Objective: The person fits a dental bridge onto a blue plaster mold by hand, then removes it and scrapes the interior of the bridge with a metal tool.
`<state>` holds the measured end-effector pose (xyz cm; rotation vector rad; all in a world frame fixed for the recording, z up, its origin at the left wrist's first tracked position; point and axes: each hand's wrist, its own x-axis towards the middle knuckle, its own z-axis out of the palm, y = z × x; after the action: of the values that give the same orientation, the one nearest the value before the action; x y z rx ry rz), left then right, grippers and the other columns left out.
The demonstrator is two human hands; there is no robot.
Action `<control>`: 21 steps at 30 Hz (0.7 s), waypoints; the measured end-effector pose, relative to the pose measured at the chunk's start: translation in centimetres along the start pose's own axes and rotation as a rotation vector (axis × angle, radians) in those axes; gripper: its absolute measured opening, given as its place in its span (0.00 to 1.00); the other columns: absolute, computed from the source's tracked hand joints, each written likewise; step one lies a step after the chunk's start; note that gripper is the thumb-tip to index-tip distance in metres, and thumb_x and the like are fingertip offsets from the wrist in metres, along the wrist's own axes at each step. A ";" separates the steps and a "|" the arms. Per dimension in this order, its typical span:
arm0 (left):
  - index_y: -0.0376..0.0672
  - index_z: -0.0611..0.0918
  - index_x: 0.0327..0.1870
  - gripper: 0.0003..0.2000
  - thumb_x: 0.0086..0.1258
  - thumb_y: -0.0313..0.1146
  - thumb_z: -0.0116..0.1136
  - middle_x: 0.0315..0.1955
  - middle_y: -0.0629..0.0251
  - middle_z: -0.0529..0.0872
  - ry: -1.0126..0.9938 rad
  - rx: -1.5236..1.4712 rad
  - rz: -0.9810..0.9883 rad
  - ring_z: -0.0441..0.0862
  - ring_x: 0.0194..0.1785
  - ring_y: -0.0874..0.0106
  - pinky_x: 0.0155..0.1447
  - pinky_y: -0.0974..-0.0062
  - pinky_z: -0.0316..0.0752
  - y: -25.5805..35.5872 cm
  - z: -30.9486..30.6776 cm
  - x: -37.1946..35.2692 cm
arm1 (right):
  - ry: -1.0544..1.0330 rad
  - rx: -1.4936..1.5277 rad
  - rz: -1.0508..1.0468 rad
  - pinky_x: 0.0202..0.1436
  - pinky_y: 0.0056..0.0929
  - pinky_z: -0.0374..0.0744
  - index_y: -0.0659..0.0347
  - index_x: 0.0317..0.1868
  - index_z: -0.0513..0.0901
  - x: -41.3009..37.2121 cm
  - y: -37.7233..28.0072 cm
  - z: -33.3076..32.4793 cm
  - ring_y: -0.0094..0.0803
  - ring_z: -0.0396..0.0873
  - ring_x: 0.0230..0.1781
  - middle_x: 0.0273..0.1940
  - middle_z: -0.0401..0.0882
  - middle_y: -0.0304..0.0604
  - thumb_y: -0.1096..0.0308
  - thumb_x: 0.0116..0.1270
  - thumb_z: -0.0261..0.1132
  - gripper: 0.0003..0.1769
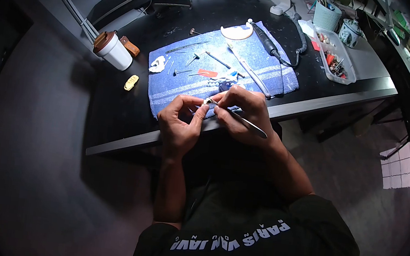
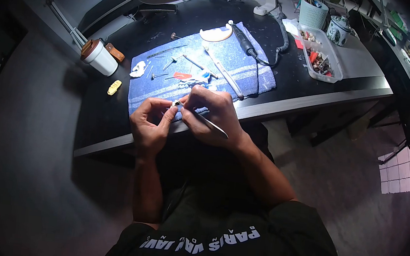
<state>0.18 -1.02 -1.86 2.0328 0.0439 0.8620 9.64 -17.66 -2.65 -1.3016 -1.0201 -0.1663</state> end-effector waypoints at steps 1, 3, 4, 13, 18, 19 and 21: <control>0.36 0.89 0.41 0.06 0.69 0.24 0.77 0.29 0.66 0.91 0.004 -0.006 -0.003 0.82 0.28 0.82 0.35 0.80 0.75 0.0 0.0 0.0 | 0.006 0.001 0.002 0.44 0.32 0.89 0.68 0.35 0.81 0.0 0.0 0.0 0.37 0.95 0.39 0.35 0.91 0.50 0.79 0.64 0.74 0.08; 0.36 0.88 0.41 0.06 0.69 0.24 0.77 0.30 0.67 0.91 -0.005 -0.002 -0.022 0.83 0.31 0.83 0.38 0.80 0.76 0.1 -0.1 -0.1 | 0.015 0.003 0.006 0.43 0.32 0.88 0.68 0.35 0.81 0.0 0.0 0.1 0.37 0.95 0.39 0.35 0.91 0.50 0.79 0.64 0.74 0.08; 0.35 0.88 0.42 0.07 0.70 0.24 0.76 0.32 0.67 0.90 -0.018 0.007 -0.037 0.84 0.34 0.83 0.41 0.81 0.77 0.3 -0.2 -0.1 | 0.013 0.000 0.006 0.43 0.32 0.88 0.68 0.35 0.81 0.1 0.1 0.1 0.37 0.95 0.38 0.35 0.91 0.50 0.79 0.64 0.74 0.08; 0.35 0.87 0.43 0.07 0.71 0.23 0.76 0.33 0.68 0.90 -0.047 0.016 -0.035 0.84 0.36 0.83 0.43 0.82 0.76 0.5 -0.4 -0.1 | 0.003 -0.005 -0.004 0.43 0.33 0.88 0.68 0.35 0.81 0.0 0.1 0.0 0.38 0.95 0.38 0.34 0.91 0.51 0.78 0.64 0.74 0.07; 0.35 0.87 0.42 0.06 0.70 0.23 0.76 0.34 0.68 0.90 -0.052 0.025 -0.043 0.84 0.36 0.83 0.43 0.81 0.77 0.4 -0.4 -0.1 | 0.015 -0.003 -0.034 0.42 0.33 0.88 0.68 0.35 0.80 0.1 0.0 0.1 0.38 0.94 0.38 0.34 0.90 0.51 0.78 0.64 0.73 0.08; 0.35 0.88 0.42 0.06 0.70 0.23 0.76 0.34 0.67 0.91 -0.050 0.023 -0.038 0.84 0.36 0.83 0.43 0.81 0.77 0.3 -0.3 -0.1 | 0.009 -0.005 -0.025 0.42 0.33 0.88 0.68 0.35 0.80 0.1 0.0 0.1 0.38 0.94 0.37 0.34 0.90 0.51 0.78 0.64 0.73 0.07; 0.35 0.88 0.42 0.06 0.70 0.23 0.76 0.34 0.67 0.91 -0.050 0.024 -0.030 0.85 0.37 0.83 0.43 0.81 0.77 0.3 -0.3 -0.1 | -0.004 -0.010 -0.006 0.42 0.34 0.88 0.68 0.34 0.80 0.0 0.0 0.0 0.38 0.94 0.37 0.34 0.90 0.51 0.78 0.64 0.73 0.07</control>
<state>-0.11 -1.02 -1.56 2.0699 0.0567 0.7953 9.69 -17.66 -2.66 -1.3086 -1.0277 -0.1737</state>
